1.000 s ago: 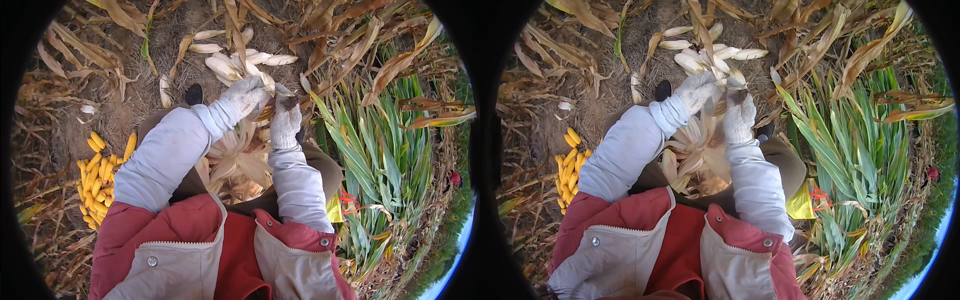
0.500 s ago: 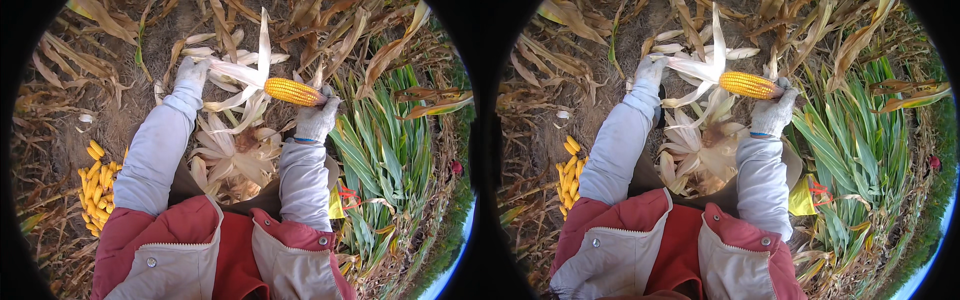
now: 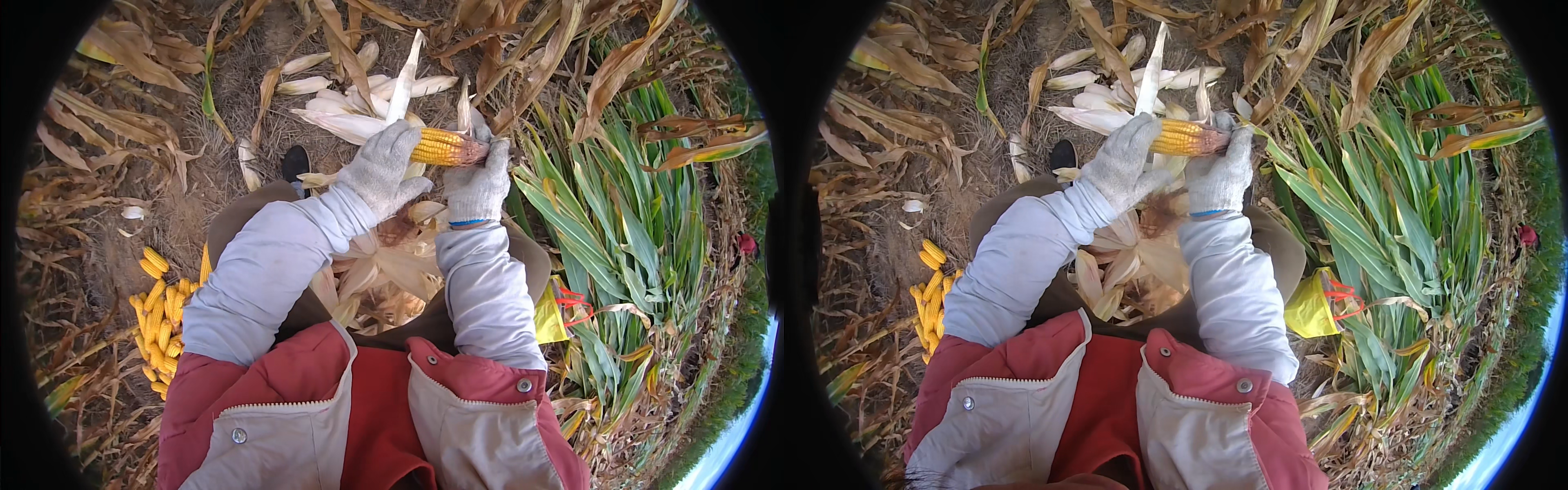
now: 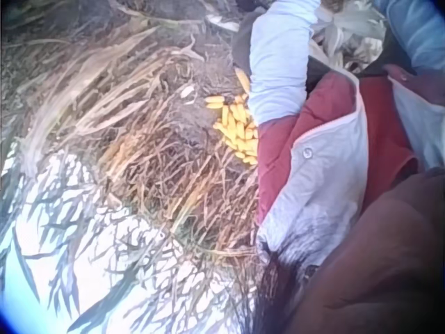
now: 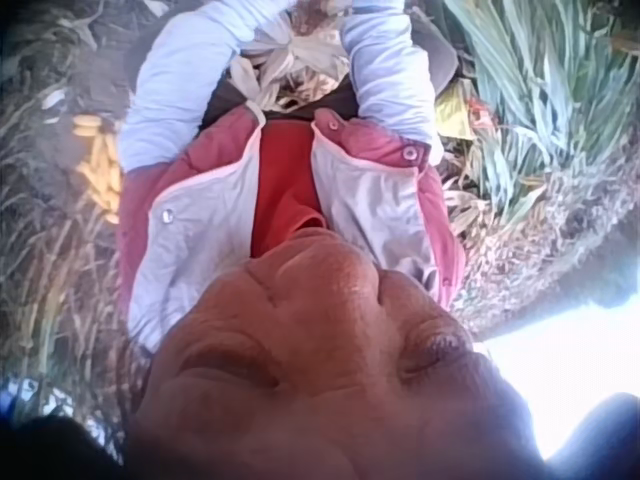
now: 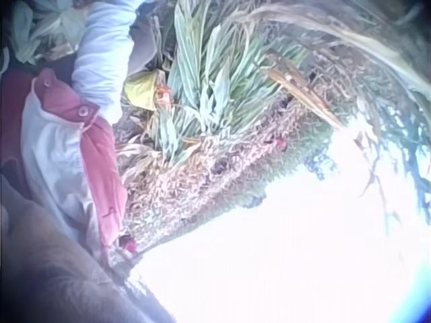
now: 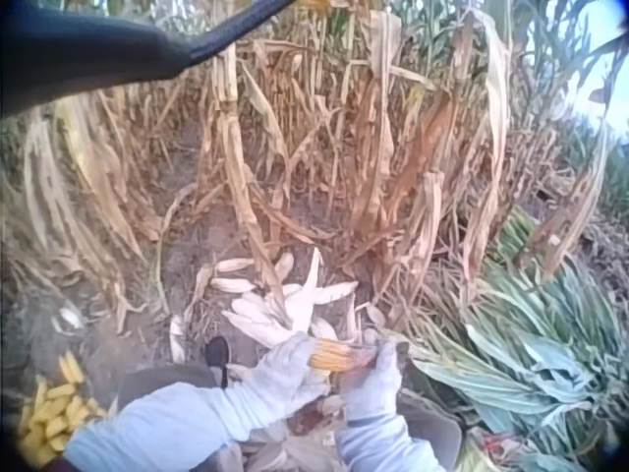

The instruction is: The person sits on the ground in a cornfield and shucks corn cobs by hand. They remove the husks from each cob and place the cleaned corn into a growing pile on the ground.

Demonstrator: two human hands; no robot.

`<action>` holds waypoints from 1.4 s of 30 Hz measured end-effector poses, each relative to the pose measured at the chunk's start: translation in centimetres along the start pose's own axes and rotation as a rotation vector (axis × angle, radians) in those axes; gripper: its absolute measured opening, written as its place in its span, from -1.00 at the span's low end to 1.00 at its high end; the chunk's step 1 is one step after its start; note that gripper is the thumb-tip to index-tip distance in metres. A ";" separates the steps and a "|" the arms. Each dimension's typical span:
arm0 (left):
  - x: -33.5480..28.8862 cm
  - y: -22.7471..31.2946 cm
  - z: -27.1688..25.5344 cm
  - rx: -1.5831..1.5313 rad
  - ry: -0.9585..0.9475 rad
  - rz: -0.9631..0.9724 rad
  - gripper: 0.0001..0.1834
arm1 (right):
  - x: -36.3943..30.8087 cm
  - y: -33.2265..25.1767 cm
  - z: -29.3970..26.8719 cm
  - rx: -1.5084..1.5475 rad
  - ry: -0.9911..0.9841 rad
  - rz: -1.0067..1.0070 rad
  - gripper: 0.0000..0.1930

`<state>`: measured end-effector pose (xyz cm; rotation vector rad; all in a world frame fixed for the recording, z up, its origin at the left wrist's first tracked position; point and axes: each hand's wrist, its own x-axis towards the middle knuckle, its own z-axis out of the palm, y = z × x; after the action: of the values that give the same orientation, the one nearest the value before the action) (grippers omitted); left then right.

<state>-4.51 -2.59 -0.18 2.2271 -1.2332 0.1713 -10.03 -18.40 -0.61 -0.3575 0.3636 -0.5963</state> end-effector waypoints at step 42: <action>1.1 -2.9 -2.2 -1.450 0.392 -0.703 -0.67 | -3.6 6.0 -2.3 -0.943 -0.581 0.562 -0.56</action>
<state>-1.25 -1.03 0.79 1.0795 -0.0889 -0.4233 -10.94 -12.09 -4.35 -1.2494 0.1432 0.2844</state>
